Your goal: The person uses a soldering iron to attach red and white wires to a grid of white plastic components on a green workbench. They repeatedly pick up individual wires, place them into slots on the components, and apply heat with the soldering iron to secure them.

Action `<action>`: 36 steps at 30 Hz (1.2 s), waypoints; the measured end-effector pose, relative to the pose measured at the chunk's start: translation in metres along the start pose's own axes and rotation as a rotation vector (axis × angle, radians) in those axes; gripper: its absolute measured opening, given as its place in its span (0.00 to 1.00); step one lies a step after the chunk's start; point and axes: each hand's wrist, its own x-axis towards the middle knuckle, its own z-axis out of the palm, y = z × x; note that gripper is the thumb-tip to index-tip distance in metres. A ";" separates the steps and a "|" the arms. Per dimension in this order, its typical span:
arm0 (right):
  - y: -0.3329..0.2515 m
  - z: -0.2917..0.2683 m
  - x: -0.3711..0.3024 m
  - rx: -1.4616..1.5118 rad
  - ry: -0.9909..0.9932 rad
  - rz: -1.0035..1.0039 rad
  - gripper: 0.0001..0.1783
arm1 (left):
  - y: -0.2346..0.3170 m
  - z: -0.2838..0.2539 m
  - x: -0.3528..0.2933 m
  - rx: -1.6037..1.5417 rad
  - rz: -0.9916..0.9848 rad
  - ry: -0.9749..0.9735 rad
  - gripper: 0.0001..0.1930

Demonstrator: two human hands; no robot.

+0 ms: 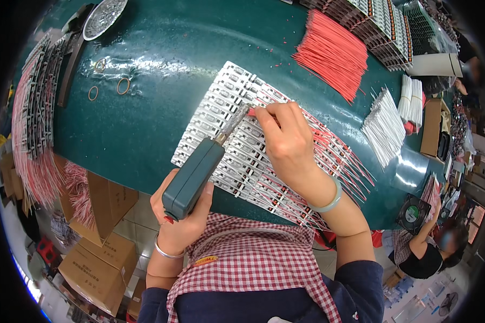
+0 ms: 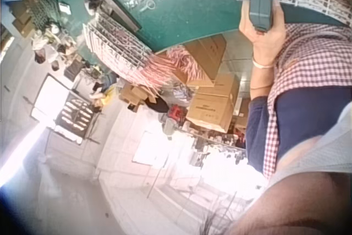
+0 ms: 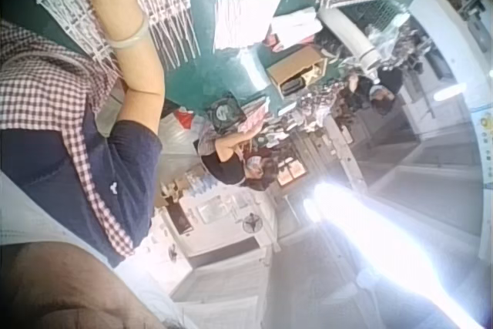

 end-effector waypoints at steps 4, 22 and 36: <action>0.001 0.003 -0.001 -0.006 0.010 -0.004 0.14 | 0.001 -0.001 0.000 0.006 -0.006 -0.006 0.07; -0.001 0.002 -0.001 -0.042 -0.003 0.014 0.13 | -0.006 -0.007 -0.017 -0.082 -0.152 0.074 0.10; -0.011 -0.003 -0.004 0.059 0.005 0.027 0.12 | -0.003 -0.011 -0.015 -0.082 -0.086 0.055 0.10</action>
